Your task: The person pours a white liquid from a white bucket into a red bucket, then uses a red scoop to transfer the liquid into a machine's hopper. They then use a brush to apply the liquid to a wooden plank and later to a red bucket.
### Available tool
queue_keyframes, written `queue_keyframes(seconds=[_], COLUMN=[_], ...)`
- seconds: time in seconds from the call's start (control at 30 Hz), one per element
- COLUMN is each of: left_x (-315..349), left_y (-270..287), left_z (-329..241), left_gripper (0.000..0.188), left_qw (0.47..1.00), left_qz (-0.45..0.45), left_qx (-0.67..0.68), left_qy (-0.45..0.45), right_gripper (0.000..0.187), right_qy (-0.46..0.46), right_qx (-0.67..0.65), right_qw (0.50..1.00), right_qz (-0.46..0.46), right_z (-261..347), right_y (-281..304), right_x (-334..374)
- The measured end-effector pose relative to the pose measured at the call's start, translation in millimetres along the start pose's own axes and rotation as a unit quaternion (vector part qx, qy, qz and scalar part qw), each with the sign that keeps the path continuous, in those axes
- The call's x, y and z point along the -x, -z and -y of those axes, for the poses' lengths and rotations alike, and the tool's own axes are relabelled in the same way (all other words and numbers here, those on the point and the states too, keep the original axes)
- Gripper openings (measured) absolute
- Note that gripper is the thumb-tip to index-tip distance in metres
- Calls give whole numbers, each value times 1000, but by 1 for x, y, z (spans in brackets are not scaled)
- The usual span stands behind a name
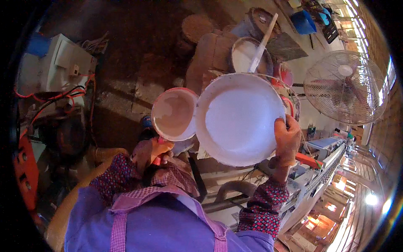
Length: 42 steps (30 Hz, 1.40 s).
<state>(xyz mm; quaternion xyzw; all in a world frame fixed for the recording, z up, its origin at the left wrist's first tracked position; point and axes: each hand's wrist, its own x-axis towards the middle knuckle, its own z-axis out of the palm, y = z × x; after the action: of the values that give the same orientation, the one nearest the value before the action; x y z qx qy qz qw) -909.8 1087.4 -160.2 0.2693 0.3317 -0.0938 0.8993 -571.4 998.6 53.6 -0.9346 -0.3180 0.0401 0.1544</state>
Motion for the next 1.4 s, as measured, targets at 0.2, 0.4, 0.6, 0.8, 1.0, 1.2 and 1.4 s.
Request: queue_keyframes(seconds=[0.2,0.4,0.6,0.8,1.0,1.2,1.4], left_x=[-17,-33,-33,-23,-29,-57,-30], left_y=[24,31,35,34,46,74,63], left_z=[31,41,43,23,27,55,23], left_gripper=[26,27,22,19,20,21,22], left_qw=[999,999,997,996,997,995,996], left_qz=[-23,-45,-28,-45,-23,-3,17], left_qx=[-24,-14,75,79,70,87,-62], left_qy=[-32,23,-20,-3,2,44,-58], right_gripper=[33,35,36,38,37,36,32], right_qy=[11,44,47,56,80,107,111], right_qx=[27,75,128,166,184,218,201], right_qw=[999,995,989,983,977,967,972], right_qz=[-15,-48,-50,-58,-65,-73,-51], right_z=[30,34,59,82,95,113,109], right_y=[-13,-20,-27,-34,-42,-51,-51], right_x=[11,18,22,30,37,45,44])
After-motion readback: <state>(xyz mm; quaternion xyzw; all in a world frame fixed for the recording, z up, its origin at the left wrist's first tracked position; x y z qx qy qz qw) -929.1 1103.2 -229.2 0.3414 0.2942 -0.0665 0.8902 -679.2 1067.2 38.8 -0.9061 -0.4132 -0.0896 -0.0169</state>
